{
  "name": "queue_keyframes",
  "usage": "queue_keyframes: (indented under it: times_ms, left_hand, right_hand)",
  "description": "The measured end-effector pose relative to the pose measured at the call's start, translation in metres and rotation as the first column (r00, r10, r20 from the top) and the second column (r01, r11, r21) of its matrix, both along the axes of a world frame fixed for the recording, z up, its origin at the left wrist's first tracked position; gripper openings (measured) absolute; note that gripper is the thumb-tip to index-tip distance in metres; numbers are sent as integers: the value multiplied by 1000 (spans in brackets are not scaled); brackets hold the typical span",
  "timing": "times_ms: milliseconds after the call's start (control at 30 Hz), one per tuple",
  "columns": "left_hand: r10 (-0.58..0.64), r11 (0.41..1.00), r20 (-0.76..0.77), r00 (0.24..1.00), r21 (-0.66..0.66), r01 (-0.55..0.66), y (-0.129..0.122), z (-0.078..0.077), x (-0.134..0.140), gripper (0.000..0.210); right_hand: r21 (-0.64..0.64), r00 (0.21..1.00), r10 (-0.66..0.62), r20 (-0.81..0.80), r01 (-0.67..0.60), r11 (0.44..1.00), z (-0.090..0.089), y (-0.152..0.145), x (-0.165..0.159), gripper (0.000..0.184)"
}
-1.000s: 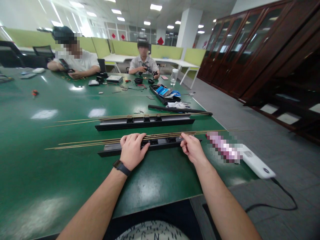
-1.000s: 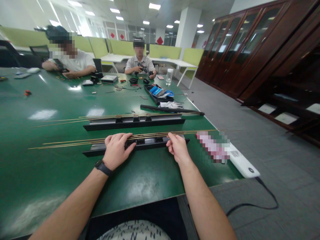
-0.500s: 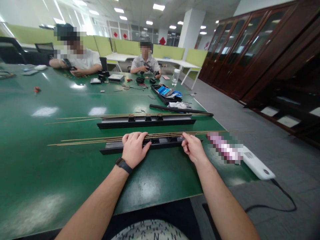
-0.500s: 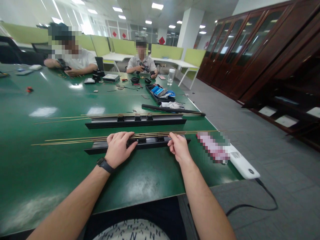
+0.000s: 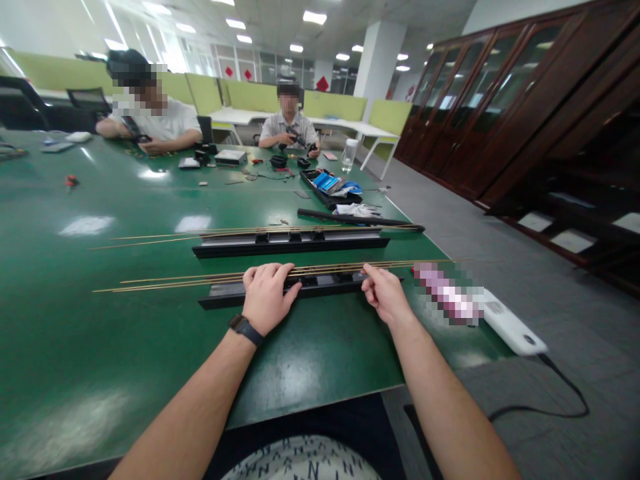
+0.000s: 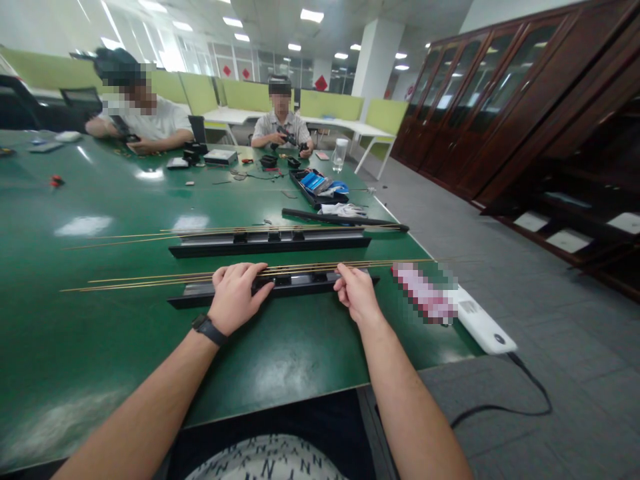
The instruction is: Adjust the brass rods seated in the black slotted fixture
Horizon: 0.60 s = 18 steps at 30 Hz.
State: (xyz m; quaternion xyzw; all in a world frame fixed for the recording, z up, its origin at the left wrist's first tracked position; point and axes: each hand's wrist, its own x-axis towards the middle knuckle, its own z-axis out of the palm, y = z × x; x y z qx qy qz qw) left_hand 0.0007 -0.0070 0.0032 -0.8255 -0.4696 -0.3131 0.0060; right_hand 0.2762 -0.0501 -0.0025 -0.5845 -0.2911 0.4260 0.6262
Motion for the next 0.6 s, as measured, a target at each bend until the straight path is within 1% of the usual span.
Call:
queue_keyframes:
  times_ms: [600]
  left_hand:
    - [1,1000,9,1000,10,-1,1,-2,0,34]
  right_hand:
    - [20,1000,4,4,-4,1000,0,0,-1,37]
